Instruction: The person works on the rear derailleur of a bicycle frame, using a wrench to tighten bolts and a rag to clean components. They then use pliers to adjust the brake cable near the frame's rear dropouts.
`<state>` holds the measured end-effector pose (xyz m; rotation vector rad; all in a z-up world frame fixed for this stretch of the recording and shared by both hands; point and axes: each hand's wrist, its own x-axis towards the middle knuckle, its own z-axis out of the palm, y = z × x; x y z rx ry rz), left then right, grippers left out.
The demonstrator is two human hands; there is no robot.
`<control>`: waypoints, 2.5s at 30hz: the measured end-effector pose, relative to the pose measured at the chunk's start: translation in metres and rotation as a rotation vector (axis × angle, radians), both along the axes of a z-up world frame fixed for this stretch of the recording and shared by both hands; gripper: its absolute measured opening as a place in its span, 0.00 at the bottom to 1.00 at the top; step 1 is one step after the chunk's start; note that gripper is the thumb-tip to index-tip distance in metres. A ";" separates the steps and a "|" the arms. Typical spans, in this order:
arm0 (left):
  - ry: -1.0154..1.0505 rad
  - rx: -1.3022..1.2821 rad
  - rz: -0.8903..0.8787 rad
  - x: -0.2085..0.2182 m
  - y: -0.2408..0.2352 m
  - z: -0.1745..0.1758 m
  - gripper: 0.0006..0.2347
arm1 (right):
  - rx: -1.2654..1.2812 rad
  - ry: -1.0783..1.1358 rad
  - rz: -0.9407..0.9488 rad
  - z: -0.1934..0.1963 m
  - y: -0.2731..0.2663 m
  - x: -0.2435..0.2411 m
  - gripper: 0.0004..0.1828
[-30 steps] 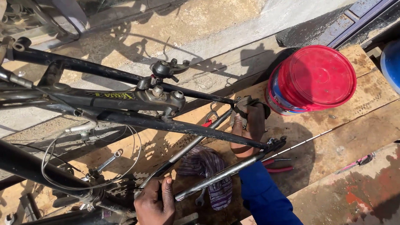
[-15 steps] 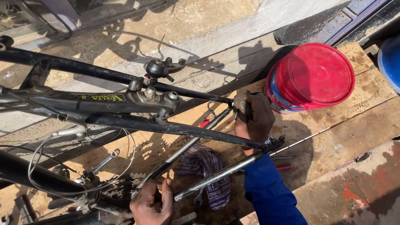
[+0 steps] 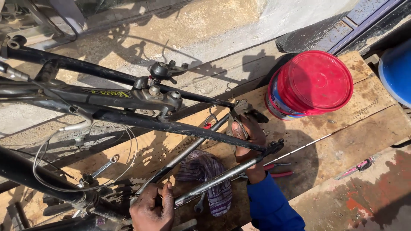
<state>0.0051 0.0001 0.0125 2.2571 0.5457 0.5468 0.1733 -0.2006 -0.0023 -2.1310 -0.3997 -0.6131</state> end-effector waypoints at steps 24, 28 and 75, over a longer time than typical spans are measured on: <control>0.033 0.022 0.036 -0.003 0.001 -0.004 0.15 | 0.541 0.091 0.277 0.008 0.007 0.056 0.20; 0.044 0.023 0.056 -0.001 0.004 -0.008 0.14 | 0.175 0.050 -0.003 -0.013 -0.004 0.055 0.07; -0.018 -0.026 0.041 -0.005 0.003 0.007 0.17 | -0.057 -0.315 -0.101 0.031 0.015 -0.004 0.11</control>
